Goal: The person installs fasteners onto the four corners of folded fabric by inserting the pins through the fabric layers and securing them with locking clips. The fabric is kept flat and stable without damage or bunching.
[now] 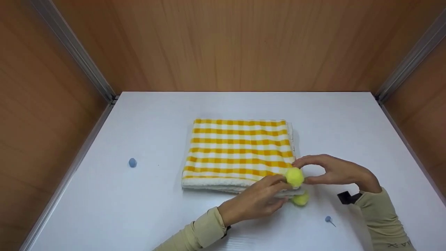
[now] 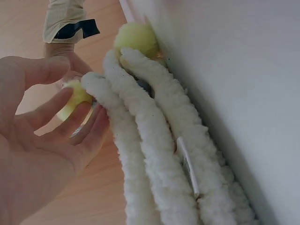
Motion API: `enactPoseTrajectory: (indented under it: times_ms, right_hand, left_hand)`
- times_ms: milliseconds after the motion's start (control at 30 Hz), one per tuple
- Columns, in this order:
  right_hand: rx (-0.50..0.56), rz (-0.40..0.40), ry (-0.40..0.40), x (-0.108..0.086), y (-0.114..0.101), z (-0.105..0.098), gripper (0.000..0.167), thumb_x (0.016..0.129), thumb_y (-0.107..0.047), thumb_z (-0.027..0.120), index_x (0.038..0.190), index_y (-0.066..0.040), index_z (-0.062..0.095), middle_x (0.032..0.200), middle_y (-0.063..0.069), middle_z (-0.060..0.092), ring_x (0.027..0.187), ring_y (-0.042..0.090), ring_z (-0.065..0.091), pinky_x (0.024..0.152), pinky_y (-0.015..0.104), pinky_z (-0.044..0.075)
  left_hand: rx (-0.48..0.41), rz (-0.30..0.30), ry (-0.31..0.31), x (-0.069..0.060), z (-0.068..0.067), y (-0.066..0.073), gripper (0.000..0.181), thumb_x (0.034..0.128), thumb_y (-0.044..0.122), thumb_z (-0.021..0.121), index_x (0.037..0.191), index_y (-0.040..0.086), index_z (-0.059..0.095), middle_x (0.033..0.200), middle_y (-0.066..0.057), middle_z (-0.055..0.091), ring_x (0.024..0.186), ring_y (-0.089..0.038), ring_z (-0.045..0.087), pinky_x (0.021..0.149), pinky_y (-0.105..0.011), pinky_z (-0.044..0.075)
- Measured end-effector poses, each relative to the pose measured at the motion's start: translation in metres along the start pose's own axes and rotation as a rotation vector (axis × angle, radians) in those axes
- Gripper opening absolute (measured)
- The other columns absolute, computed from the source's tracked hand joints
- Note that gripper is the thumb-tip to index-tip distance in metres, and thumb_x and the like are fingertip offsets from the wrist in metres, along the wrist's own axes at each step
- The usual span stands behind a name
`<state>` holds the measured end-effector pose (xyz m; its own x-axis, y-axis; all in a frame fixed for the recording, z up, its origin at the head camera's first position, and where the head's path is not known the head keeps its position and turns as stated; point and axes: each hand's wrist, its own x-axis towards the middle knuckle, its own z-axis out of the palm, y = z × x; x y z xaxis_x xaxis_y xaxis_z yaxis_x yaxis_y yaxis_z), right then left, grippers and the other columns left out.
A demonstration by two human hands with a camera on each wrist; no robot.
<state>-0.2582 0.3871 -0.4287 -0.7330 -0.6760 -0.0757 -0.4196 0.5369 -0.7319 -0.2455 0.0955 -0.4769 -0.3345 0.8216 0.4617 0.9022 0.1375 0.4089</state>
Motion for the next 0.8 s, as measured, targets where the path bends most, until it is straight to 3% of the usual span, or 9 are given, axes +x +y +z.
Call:
enactPoseTrajectory:
  times_ms: [167, 267, 433, 567, 667, 800]
  right_hand:
    - [0.036, -0.109, -0.045, 0.001, -0.005, 0.002, 0.02, 0.1, -0.018, 0.07, 0.119, -0.02, 0.074, 0.126, 0.002, 0.068, 0.121, 0.015, 0.059, 0.104, 0.027, 0.045]
    - [0.005, -0.161, -0.065, 0.003, -0.008, 0.006, 0.015, 0.101, -0.017, 0.068, 0.112, -0.022, 0.077, 0.123, 0.003, 0.067, 0.118, 0.018, 0.058, 0.101, 0.027, 0.045]
    - [-0.039, -0.138, -0.084, 0.005, -0.01, 0.013, 0.011, 0.098, -0.025, 0.072, 0.108, -0.024, 0.075, 0.119, -0.001, 0.064, 0.115, 0.017, 0.055, 0.098, 0.035, 0.046]
    - [-0.076, -0.069, -0.085, 0.006, -0.008, 0.017, 0.015, 0.095, -0.034, 0.075, 0.105, -0.024, 0.072, 0.118, -0.004, 0.061, 0.115, 0.016, 0.052, 0.098, 0.039, 0.046]
    - [-0.091, -0.048, -0.079, 0.007, -0.005, 0.017, 0.013, 0.096, -0.035, 0.074, 0.103, -0.024, 0.072, 0.117, -0.005, 0.06, 0.115, 0.015, 0.052, 0.099, 0.04, 0.046]
    - [-0.084, -0.088, -0.053, 0.011, -0.002, 0.019, 0.008, 0.098, -0.03, 0.072, 0.103, -0.023, 0.07, 0.113, -0.004, 0.062, 0.108, 0.016, 0.055, 0.094, 0.04, 0.046]
  left_hand:
    - [0.044, 0.028, -0.055, -0.001, 0.002, 0.001, 0.018, 0.0984, 0.015, 0.071, 0.115, 0.008, 0.072, 0.126, -0.005, 0.064, 0.116, -0.017, 0.058, 0.105, -0.018, 0.039]
    - [0.075, 0.052, -0.074, -0.002, 0.004, 0.001, 0.015, 0.0977, 0.016, 0.072, 0.11, 0.009, 0.074, 0.12, -0.003, 0.068, 0.11, -0.017, 0.06, 0.101, -0.019, 0.042]
    - [0.169, 0.072, -0.105, -0.001, 0.009, 0.004, 0.024, 0.0983, 0.016, 0.071, 0.121, 0.009, 0.07, 0.126, -0.003, 0.065, 0.117, -0.017, 0.058, 0.106, -0.021, 0.039]
    - [0.227, 0.069, -0.156, 0.0, 0.013, 0.005, 0.032, 0.0974, 0.017, 0.072, 0.128, 0.009, 0.067, 0.134, -0.005, 0.059, 0.124, -0.019, 0.054, 0.112, -0.022, 0.035]
    - [0.219, 0.048, -0.174, 0.001, 0.016, 0.002, 0.033, 0.0969, 0.017, 0.073, 0.128, 0.008, 0.068, 0.137, -0.006, 0.058, 0.127, -0.019, 0.053, 0.113, -0.021, 0.034]
    - [0.104, -0.021, -0.13, 0.002, 0.016, -0.004, 0.023, 0.0988, 0.012, 0.069, 0.121, 0.007, 0.071, 0.129, -0.005, 0.065, 0.121, -0.016, 0.057, 0.108, -0.019, 0.038]
